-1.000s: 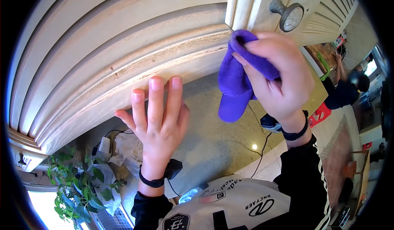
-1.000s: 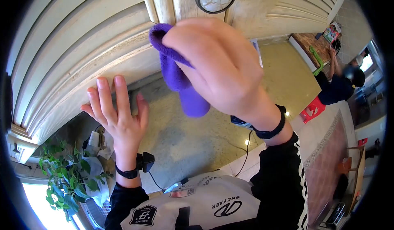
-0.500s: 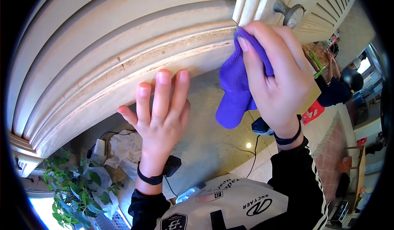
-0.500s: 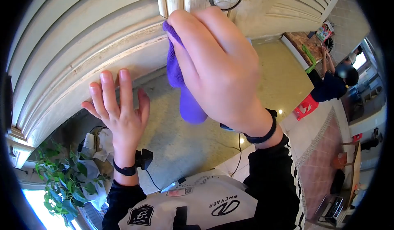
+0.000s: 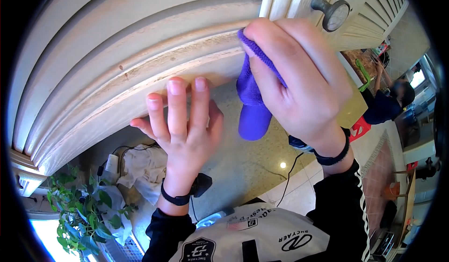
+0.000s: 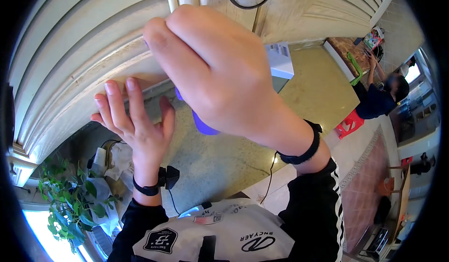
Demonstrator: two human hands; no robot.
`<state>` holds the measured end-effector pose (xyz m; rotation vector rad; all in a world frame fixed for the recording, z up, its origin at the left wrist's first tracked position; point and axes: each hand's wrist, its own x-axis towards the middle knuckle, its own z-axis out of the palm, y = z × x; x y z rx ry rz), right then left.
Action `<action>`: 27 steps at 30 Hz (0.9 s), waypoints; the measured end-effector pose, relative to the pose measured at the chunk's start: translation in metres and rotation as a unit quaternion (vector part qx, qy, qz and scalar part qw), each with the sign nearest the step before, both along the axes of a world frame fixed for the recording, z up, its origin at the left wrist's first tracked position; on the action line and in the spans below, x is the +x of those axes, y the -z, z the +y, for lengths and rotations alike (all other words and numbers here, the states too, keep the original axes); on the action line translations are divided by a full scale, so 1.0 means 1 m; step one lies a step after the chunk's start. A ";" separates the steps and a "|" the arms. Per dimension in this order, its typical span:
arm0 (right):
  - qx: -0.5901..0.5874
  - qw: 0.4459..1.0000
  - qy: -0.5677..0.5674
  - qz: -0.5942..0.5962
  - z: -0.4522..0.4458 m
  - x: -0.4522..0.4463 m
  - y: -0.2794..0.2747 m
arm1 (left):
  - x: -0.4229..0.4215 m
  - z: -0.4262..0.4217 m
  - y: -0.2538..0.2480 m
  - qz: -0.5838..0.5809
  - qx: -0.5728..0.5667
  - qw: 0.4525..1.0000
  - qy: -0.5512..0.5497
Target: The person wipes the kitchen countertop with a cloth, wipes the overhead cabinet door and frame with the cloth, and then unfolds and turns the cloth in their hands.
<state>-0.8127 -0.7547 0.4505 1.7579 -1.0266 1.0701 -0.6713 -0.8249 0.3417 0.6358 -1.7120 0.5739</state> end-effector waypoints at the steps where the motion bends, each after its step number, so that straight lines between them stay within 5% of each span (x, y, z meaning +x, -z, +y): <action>1: 0.001 1.000 0.000 -0.003 0.002 -0.002 0.002 | 0.002 -0.001 0.000 -0.004 -0.007 1.000 -0.004; 11: -0.028 0.998 0.013 -0.052 -0.004 0.009 0.003 | 0.012 0.008 -0.012 -0.076 0.012 0.996 0.040; 13: 0.012 0.998 -0.030 -0.045 -0.006 0.023 0.001 | 0.008 0.008 -0.006 -0.009 0.036 0.999 0.028; 19: 0.005 0.998 0.024 -0.057 0.011 -0.005 0.007 | 0.020 0.005 -0.012 -0.095 -0.018 0.995 -0.037; 23: 0.004 0.996 0.049 -0.076 0.012 0.000 0.006 | 0.019 0.017 -0.018 -0.091 0.054 0.993 0.051; 27: -0.066 0.996 -0.055 -0.012 -0.020 0.031 0.004 | 0.015 0.019 -0.016 -0.052 0.090 0.993 0.056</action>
